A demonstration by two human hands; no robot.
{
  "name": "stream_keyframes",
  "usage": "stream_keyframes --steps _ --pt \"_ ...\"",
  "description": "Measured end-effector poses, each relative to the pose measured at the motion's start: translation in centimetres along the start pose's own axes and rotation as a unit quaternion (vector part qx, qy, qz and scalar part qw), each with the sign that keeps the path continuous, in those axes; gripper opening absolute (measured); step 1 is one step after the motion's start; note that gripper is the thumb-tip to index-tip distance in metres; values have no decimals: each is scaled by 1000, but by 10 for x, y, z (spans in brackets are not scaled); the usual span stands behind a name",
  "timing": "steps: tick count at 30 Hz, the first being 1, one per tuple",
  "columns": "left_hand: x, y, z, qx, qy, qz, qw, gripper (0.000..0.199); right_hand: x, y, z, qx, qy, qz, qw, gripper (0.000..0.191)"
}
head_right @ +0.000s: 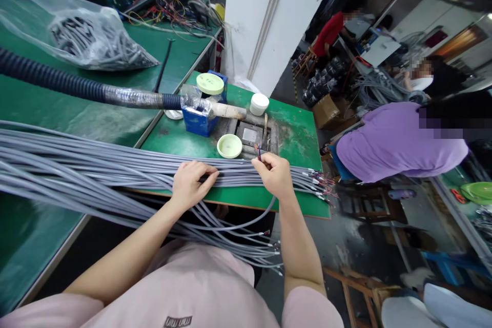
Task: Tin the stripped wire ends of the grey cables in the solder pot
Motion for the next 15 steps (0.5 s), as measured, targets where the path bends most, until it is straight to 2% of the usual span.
stream_keyframes --steps 7,10,12,14,15 --pt "3 1 -4 -10 -4 -6 1000 17 -5 -21 1 8 39 13 999 30" --pt "-6 4 6 -44 -110 5 993 22 -6 -27 3 15 55 21 998 29" --pt "-15 1 30 -54 -243 -21 968 31 -7 -31 4 22 73 21 997 28" --pt "-16 -12 74 17 -348 -153 925 34 -5 -35 5 26 90 18 995 27" --pt "-16 -23 97 64 -354 -215 908 29 -5 -36 5 25 94 17 995 27"
Point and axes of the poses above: each hand's wrist, its own y-axis towards the middle knuckle, its own x-axis out of the palm, z = x × y, the point moved 5 cm from there along y, towards the middle knuckle, and after that the axes turned 2 degrees about x, right-handed, at the moved point
